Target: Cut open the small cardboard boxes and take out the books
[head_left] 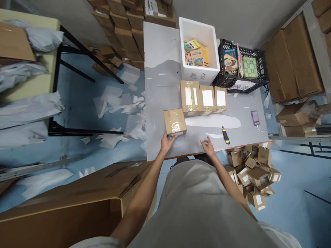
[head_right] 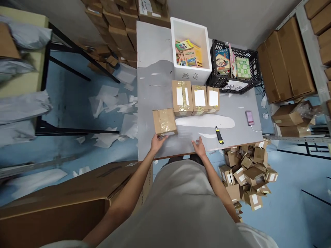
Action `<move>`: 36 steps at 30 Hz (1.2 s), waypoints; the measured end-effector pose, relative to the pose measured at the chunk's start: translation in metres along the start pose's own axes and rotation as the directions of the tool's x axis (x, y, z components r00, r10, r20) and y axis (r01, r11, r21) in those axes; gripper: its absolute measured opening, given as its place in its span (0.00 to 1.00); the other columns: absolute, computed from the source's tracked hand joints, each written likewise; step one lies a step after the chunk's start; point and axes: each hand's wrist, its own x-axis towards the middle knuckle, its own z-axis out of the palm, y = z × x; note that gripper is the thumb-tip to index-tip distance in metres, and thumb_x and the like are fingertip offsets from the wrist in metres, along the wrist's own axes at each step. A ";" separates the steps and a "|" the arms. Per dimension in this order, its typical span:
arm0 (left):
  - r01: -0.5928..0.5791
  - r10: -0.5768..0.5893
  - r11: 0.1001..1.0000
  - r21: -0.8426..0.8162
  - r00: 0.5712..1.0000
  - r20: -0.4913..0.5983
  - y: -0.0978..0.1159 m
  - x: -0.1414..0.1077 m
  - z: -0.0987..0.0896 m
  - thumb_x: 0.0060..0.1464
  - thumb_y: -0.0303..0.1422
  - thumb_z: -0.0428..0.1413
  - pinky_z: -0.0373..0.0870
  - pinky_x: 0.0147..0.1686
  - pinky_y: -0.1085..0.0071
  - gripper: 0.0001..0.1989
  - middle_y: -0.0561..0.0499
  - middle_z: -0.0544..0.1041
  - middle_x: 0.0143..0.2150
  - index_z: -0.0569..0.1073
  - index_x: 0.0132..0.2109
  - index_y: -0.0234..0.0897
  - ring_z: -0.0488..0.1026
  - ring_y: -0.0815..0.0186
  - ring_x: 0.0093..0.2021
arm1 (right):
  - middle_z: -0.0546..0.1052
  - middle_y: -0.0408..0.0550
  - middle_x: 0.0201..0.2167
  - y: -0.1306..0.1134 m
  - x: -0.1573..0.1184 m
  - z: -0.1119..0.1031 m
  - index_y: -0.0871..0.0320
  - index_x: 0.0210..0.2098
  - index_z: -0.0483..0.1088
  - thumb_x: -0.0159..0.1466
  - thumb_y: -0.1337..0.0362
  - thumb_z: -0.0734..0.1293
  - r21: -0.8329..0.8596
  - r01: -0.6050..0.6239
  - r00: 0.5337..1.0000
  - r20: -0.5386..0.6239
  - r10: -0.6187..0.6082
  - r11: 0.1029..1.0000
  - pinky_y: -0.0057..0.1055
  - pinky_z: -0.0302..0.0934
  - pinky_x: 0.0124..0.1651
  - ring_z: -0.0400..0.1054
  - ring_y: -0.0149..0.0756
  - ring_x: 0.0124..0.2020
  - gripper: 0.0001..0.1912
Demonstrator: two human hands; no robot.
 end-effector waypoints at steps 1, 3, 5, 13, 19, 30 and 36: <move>0.009 -0.009 1.000 -0.009 1.000 0.005 -0.001 -0.002 -0.003 0.58 0.34 0.69 0.77 0.70 0.51 0.35 0.37 0.82 0.67 0.74 0.70 0.35 0.82 0.50 0.66 | 0.79 0.68 0.69 -0.017 0.004 0.000 0.60 0.84 0.54 0.75 0.43 0.68 -0.012 0.052 0.998 0.034 -0.051 0.999 0.48 0.76 0.63 0.84 0.54 0.54 0.47; 0.024 -0.024 1.000 -0.011 1.000 0.009 -0.003 -0.007 -0.007 0.58 0.33 0.68 0.78 0.69 0.51 0.36 0.38 0.82 0.68 0.73 0.72 0.37 0.82 0.51 0.65 | 0.74 0.68 0.74 -0.062 0.018 0.002 0.59 0.84 0.54 0.75 0.41 0.68 -0.050 0.261 0.963 0.083 -0.257 0.964 0.51 0.74 0.67 0.80 0.57 0.63 0.48; 0.037 -0.037 0.999 -0.016 0.999 0.000 -0.003 -0.014 -0.010 0.60 0.31 0.66 0.79 0.68 0.52 0.35 0.37 0.81 0.69 0.72 0.73 0.36 0.83 0.52 0.64 | 0.70 0.64 0.77 -0.115 0.036 0.007 0.56 0.84 0.56 0.77 0.39 0.67 -0.128 0.523 0.852 0.110 -0.512 0.843 0.54 0.66 0.76 0.68 0.58 0.75 0.46; 0.051 -0.055 0.998 -0.030 0.990 -0.130 -0.013 -0.057 -0.008 0.63 0.32 0.65 0.79 0.69 0.48 0.30 0.31 0.81 0.69 0.76 0.70 0.33 0.86 0.50 0.60 | 0.60 0.72 0.83 -0.230 0.083 0.066 0.69 0.81 0.58 0.73 0.41 0.74 -0.304 0.789 0.614 0.403 -0.678 0.534 0.65 0.38 0.86 0.46 0.67 0.86 0.51; 0.087 -0.101 0.994 -0.065 0.961 -0.257 -0.034 -0.092 0.008 0.68 0.39 0.63 0.77 0.71 0.47 0.25 0.34 0.82 0.68 0.79 0.68 0.36 0.83 0.48 0.65 | 0.61 0.73 0.82 -0.174 0.052 0.054 0.70 0.83 0.56 0.77 0.38 0.67 -0.339 0.814 0.578 0.409 -0.706 0.471 0.60 0.32 0.88 0.43 0.65 0.87 0.51; 0.062 -0.065 0.998 -0.020 0.967 -0.245 -0.012 -0.062 0.073 0.71 0.46 0.61 0.74 0.72 0.47 0.23 0.35 0.84 0.64 0.82 0.61 0.35 0.80 0.46 0.68 | 0.51 0.59 0.87 0.013 0.078 -0.074 0.56 0.87 0.48 0.76 0.30 0.60 -0.035 0.665 0.712 0.333 -0.619 0.746 0.61 0.44 0.88 0.42 0.59 0.89 0.53; 0.013 -0.016 1.000 -0.027 0.991 -0.136 0.004 -0.064 0.111 0.69 0.45 0.64 0.76 0.71 0.49 0.21 0.35 0.85 0.64 0.83 0.60 0.34 0.82 0.48 0.65 | 0.66 0.61 0.81 0.086 0.086 -0.089 0.53 0.85 0.57 0.75 0.29 0.59 0.172 0.409 0.857 0.265 -0.442 0.896 0.58 0.68 0.76 0.66 0.59 0.78 0.51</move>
